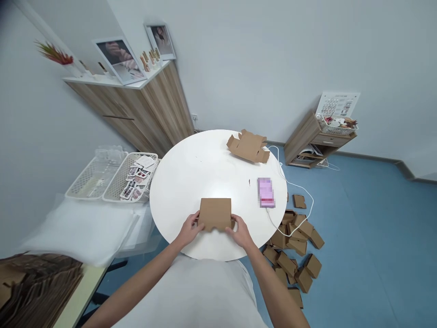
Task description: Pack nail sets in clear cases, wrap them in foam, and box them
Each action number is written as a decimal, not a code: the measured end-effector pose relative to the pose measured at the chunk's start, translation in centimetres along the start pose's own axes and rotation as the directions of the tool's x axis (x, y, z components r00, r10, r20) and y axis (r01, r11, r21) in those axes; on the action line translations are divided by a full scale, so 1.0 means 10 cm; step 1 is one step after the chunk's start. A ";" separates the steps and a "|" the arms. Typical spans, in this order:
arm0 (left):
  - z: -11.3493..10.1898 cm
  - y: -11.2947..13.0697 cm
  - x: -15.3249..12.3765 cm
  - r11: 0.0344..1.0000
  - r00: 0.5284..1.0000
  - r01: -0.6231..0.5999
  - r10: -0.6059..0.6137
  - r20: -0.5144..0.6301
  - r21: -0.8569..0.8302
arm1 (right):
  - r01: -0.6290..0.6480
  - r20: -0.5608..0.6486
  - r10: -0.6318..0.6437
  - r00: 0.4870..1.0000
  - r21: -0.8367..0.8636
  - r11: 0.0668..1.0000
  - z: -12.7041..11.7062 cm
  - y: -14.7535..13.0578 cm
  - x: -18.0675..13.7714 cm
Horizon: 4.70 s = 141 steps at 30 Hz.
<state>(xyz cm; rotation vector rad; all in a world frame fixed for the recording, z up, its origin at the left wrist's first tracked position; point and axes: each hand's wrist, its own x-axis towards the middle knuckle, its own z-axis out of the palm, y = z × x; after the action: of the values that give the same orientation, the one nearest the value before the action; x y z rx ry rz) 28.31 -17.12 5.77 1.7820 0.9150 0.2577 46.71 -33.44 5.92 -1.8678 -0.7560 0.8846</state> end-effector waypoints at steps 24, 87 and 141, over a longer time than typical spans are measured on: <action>-0.20 0.31 0.42 0.944 0.986 -0.144 0.163 -0.039 0.297 | -0.123 0.005 0.123 0.992 0.040 0.992 -0.25 -0.47 0.42; -0.27 -0.16 -0.05 0.964 0.970 0.235 -0.223 -0.100 0.128 | -0.323 -0.263 0.355 0.897 0.158 0.933 0.62 0.03 -0.24; 0.60 0.40 -0.18 0.979 0.967 -0.194 0.182 0.179 0.053 | -0.068 -0.453 0.468 0.759 0.659 0.749 0.25 0.08 -1.11</action>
<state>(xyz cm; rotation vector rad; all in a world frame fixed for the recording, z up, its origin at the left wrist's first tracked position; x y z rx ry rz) 32.32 -23.20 7.24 1.9267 0.6384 0.1894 38.61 -41.37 7.36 -1.5254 0.2266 0.5533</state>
